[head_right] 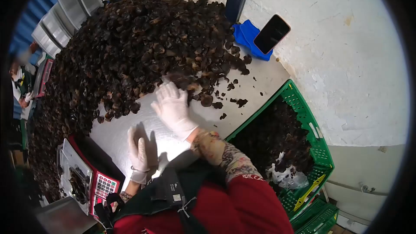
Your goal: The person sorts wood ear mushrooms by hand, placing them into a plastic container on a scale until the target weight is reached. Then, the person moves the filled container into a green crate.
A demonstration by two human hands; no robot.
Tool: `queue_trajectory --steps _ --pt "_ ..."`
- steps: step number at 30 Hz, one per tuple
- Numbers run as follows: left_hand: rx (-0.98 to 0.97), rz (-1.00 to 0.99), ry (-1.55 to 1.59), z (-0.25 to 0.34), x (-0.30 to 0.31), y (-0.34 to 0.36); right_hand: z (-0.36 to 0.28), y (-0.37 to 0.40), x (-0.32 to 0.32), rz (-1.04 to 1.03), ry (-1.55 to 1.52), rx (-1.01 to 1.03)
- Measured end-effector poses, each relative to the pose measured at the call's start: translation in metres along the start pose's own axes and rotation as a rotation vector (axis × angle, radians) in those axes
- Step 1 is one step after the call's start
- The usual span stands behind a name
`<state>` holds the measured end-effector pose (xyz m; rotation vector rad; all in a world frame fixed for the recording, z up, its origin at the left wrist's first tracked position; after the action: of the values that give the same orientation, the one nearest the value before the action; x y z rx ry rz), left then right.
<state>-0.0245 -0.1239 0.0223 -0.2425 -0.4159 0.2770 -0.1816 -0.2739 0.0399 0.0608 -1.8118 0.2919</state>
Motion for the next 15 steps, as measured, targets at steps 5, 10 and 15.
queue_trajectory --steps 5,10,15 --pt "0.009 0.060 -0.049 -0.014 0.024 0.020 -0.025 0.026 0.004 -0.243 -0.294 0.255" --pt "-0.073 0.015 -0.270 -0.003 0.023 0.018 0.069 -0.015 0.065 0.222 -0.204 -0.021" --pt "-0.097 -0.048 -0.406 -0.001 0.024 0.016 0.181 -0.090 0.039 0.460 0.072 -0.471"
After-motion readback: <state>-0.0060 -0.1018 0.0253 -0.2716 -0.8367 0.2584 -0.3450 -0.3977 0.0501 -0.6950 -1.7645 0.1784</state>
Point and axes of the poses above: each hand's wrist, its own y-axis away from the middle knuckle, its own x-axis out of the back of the hand, z = x × y, the point moved 4 cm from there along -y, towards the middle knuckle, and after that the axes turned 9 degrees about -x, right-handed, at the moved point
